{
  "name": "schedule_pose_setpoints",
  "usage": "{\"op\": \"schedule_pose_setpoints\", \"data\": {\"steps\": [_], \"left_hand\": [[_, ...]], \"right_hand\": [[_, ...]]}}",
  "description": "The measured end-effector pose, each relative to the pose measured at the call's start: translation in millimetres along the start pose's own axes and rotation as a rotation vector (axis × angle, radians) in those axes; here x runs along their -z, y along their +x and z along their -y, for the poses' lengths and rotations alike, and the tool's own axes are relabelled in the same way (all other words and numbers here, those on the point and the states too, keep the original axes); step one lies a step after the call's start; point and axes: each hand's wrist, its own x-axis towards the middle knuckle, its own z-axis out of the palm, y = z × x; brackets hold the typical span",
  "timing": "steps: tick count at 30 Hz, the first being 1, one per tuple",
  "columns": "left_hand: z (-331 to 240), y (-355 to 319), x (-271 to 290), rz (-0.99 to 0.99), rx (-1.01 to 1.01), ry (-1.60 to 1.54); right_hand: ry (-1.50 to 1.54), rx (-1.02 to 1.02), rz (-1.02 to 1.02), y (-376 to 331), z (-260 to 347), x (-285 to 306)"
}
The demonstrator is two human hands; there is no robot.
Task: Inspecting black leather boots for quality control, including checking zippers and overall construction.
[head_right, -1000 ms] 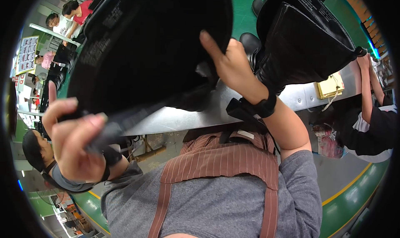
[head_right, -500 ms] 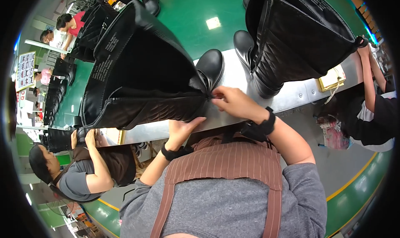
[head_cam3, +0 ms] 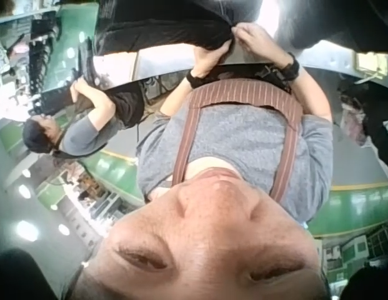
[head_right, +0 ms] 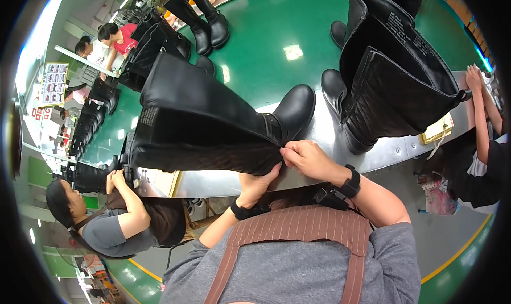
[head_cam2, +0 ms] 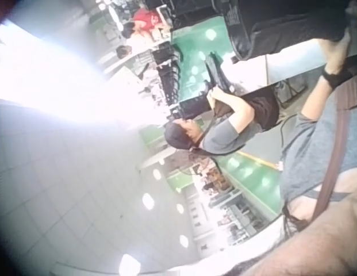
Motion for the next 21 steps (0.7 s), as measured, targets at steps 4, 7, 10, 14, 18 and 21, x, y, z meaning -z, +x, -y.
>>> {"op": "schedule_pose_setpoints", "data": {"steps": [4,7,10,14,18,21], "left_hand": [[-3,7,-3,0.001,0.047,-0.158],[-7,7,-5,0.000,-0.006,0.000],[-9,6,-5,0.035,0.054,0.187],[-4,7,-3,0.056,0.037,0.156],[-4,9,-6,0.049,0.078,0.106],[-12,9,-7,0.017,-0.026,-0.008]], "right_hand": [[-0.060,-0.020,-0.023,2,19,2],[-0.014,-0.043,0.001,1,41,1],[0.230,0.174,0.070,-11,66,11],[0.182,0.160,0.088,-15,98,4],[0.368,0.247,0.112,-20,137,3],[0.405,0.306,0.142,-39,168,14]]}}
